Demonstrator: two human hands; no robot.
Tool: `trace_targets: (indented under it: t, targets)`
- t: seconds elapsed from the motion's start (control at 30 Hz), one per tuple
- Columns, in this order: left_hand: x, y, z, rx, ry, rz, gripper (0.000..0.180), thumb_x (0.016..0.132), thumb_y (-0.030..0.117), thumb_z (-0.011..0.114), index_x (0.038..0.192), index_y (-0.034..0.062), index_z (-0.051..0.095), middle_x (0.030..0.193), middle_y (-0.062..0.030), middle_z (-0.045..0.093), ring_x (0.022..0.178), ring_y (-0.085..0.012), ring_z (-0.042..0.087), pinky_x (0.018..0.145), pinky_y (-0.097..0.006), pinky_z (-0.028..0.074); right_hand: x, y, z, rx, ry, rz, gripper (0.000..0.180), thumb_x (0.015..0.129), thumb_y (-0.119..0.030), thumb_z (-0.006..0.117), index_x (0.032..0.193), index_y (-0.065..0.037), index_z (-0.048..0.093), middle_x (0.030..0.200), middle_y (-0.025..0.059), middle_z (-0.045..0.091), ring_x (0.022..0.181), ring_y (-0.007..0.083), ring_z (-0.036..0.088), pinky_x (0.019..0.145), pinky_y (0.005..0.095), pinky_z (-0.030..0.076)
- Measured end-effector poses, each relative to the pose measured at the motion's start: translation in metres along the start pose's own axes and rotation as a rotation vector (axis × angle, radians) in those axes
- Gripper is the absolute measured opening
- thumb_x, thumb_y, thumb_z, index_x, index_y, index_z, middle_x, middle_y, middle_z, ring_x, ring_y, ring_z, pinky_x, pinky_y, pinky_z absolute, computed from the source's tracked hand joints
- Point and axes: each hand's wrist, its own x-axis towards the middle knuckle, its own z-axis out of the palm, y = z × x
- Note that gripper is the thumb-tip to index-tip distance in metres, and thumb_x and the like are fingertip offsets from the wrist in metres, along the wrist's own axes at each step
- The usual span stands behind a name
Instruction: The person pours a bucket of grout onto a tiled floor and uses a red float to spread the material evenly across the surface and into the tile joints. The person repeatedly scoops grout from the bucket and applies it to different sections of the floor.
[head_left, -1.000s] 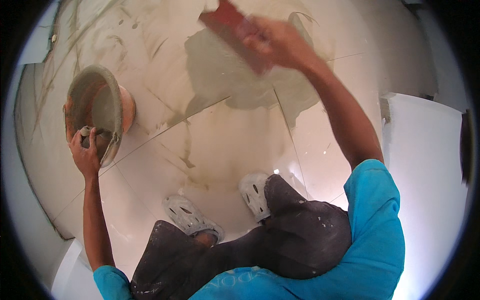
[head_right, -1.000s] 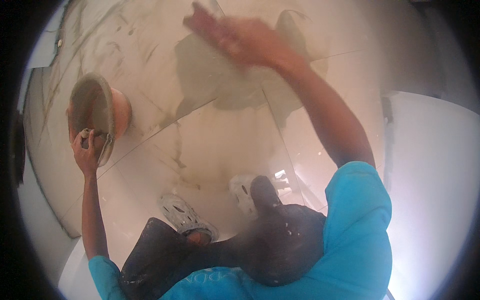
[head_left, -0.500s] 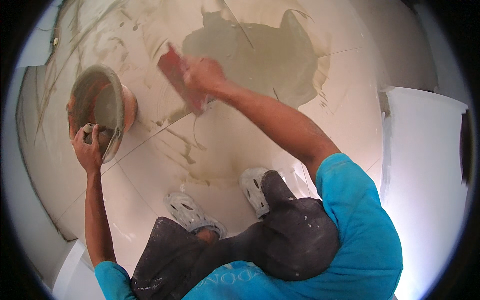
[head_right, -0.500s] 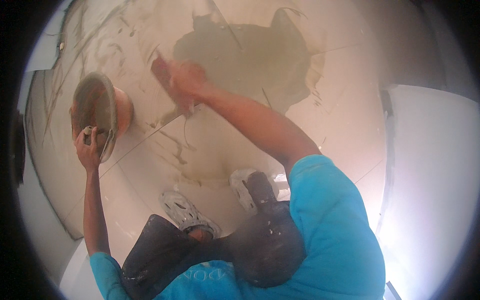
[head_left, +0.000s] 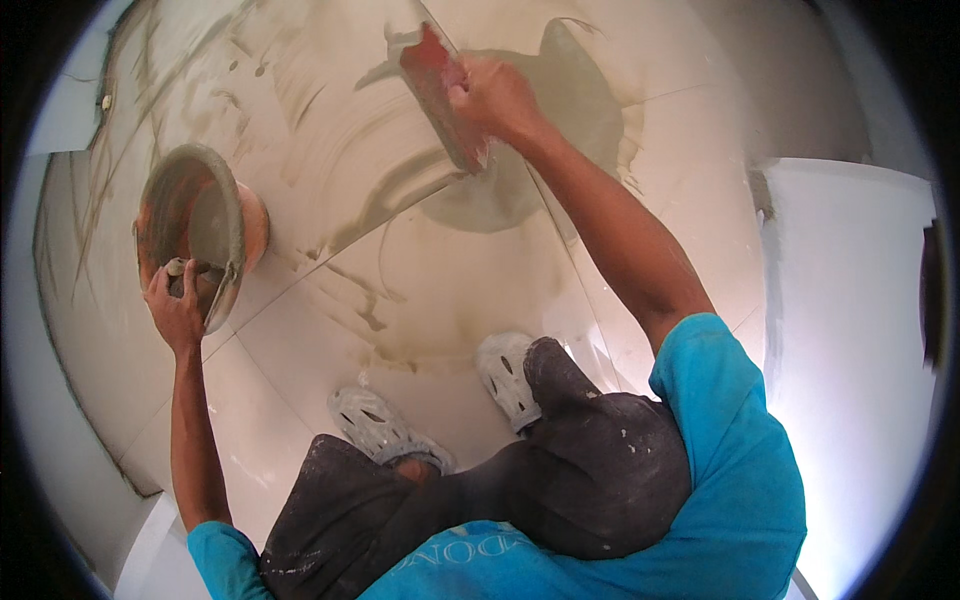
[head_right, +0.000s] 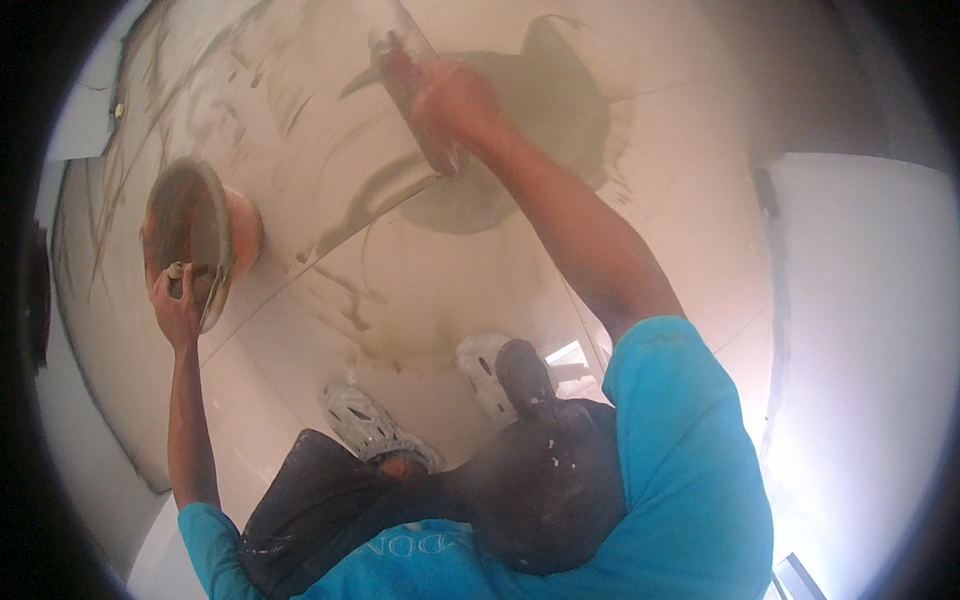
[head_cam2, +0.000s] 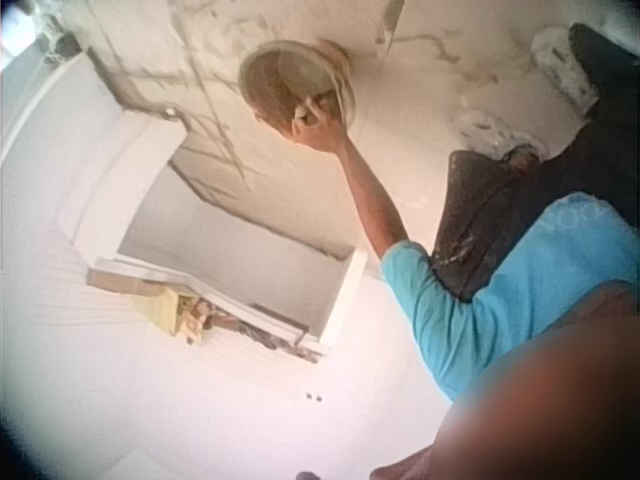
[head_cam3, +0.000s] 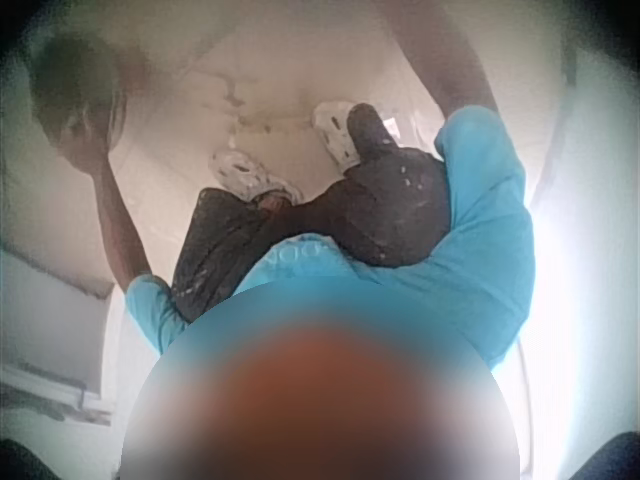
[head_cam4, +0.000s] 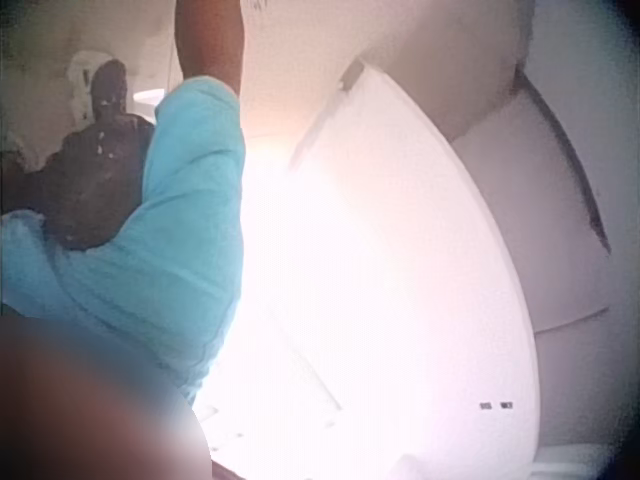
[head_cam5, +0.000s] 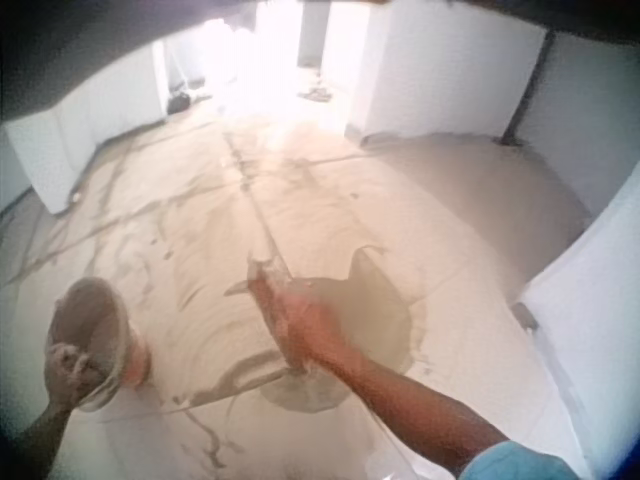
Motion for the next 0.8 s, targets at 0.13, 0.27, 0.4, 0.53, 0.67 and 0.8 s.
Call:
trace_targets:
  t: [0.13,0.27,0.4,0.53,0.67,0.8]
  targets:
    - [-0.004,-0.011,0.000,0.055,0.065,0.006,0.045,0.086,0.039,0.067,0.106,-0.0005,0.064,0.118,-0.0159,0.059,0.113,-0.0316,0.051,0.104,-0.042,0.034,-0.083,-0.044,-0.004,-0.165,-0.300,-0.335,0.021,0.081,-0.021,0.057,0.101,-0.014,0.060,0.080,0.0150,0.065,0.079,0.0371,0.063,0.066,0.0492,0.049]
    - [0.000,-0.010,0.003,0.058,0.004,-0.009,0.047,0.088,0.044,0.063,0.110,0.0030,0.062,0.121,-0.0148,0.057,0.118,-0.0295,0.049,0.101,-0.040,0.037,-0.141,-0.020,0.038,-0.018,-0.675,-0.297,0.023,0.080,-0.022,0.057,0.103,-0.015,0.057,0.083,0.0153,0.064,0.081,0.0380,0.062,0.065,0.0510,0.047]
    - [0.002,-0.011,0.001,0.079,-0.043,-0.006,0.048,0.088,0.046,0.061,0.112,0.0051,0.062,0.122,-0.0147,0.056,0.121,-0.0282,0.046,0.099,-0.039,0.039,-0.126,-0.005,0.061,0.029,-0.541,-0.218,0.019,0.081,-0.023,0.057,0.097,-0.014,0.060,0.079,0.0153,0.064,0.078,0.0384,0.062,0.066,0.0502,0.047]
    - [-0.002,-0.003,0.000,-0.017,0.028,0.029,0.043,0.087,0.038,0.065,0.108,0.0001,0.063,0.114,-0.0157,0.062,0.112,-0.0326,0.053,0.107,-0.043,0.030,-0.090,0.014,0.069,0.024,-0.286,-0.182,0.019,0.082,-0.026,0.058,0.094,-0.012,0.062,0.080,0.0150,0.065,0.078,0.0376,0.062,0.068,0.0481,0.048]
    - [-0.001,-0.017,0.009,-0.003,0.084,0.059,0.043,0.087,0.038,0.065,0.107,0.0005,0.063,0.113,-0.0149,0.062,0.112,-0.0329,0.053,0.110,-0.046,0.025,-0.056,0.037,0.050,0.000,-0.132,-0.150,0.022,0.080,-0.027,0.060,0.095,-0.011,0.065,0.086,0.0150,0.067,0.081,0.0350,0.064,0.069,0.0444,0.049]
    - [0.000,-0.017,0.007,0.040,0.057,0.055,0.044,0.087,0.040,0.064,0.107,0.0004,0.063,0.111,-0.0147,0.063,0.109,-0.0328,0.054,0.110,-0.046,0.025,-0.039,0.055,0.020,0.057,-0.081,-0.014,0.023,0.078,-0.023,0.058,0.095,-0.010,0.066,0.088,0.0150,0.068,0.081,0.0343,0.064,0.070,0.0418,0.050]
